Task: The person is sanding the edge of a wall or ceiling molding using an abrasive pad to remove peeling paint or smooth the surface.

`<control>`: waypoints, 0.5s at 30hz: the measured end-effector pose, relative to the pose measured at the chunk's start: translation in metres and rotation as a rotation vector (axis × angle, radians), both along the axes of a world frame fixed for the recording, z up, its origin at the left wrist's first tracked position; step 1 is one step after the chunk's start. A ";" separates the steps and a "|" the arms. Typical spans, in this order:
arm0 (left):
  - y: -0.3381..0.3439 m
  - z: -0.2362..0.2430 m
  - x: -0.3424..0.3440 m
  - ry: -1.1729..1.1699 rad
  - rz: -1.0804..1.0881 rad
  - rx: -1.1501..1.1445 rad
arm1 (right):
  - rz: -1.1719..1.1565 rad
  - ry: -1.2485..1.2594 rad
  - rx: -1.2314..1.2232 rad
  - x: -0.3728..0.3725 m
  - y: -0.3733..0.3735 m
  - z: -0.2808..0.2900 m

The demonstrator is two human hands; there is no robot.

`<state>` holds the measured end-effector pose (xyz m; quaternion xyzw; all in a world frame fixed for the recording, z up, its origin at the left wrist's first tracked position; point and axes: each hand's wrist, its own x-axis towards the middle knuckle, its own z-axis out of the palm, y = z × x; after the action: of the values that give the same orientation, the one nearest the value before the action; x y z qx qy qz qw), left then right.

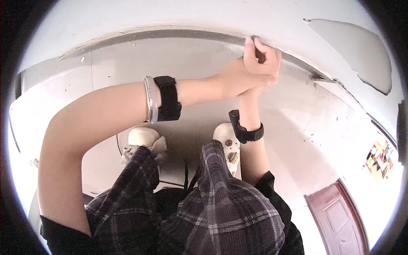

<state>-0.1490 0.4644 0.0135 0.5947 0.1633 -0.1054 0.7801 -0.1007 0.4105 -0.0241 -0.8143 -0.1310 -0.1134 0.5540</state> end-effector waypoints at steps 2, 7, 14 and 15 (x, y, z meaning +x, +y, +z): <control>0.001 0.000 -0.007 -0.017 0.095 -0.026 | 0.090 -0.012 0.003 -0.004 0.005 0.003; 0.008 0.009 0.000 0.049 -0.085 0.054 | -0.087 -0.059 0.168 -0.002 0.004 -0.009; 0.000 0.004 -0.011 -0.021 0.167 0.034 | 0.151 0.013 0.131 -0.007 0.010 0.006; 0.005 0.003 -0.013 -0.026 0.120 0.008 | 0.130 0.033 0.121 -0.010 0.012 0.009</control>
<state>-0.1619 0.4699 0.0162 0.5883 0.1890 -0.0499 0.7847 -0.1106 0.4227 -0.0156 -0.7710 -0.1672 -0.0717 0.6103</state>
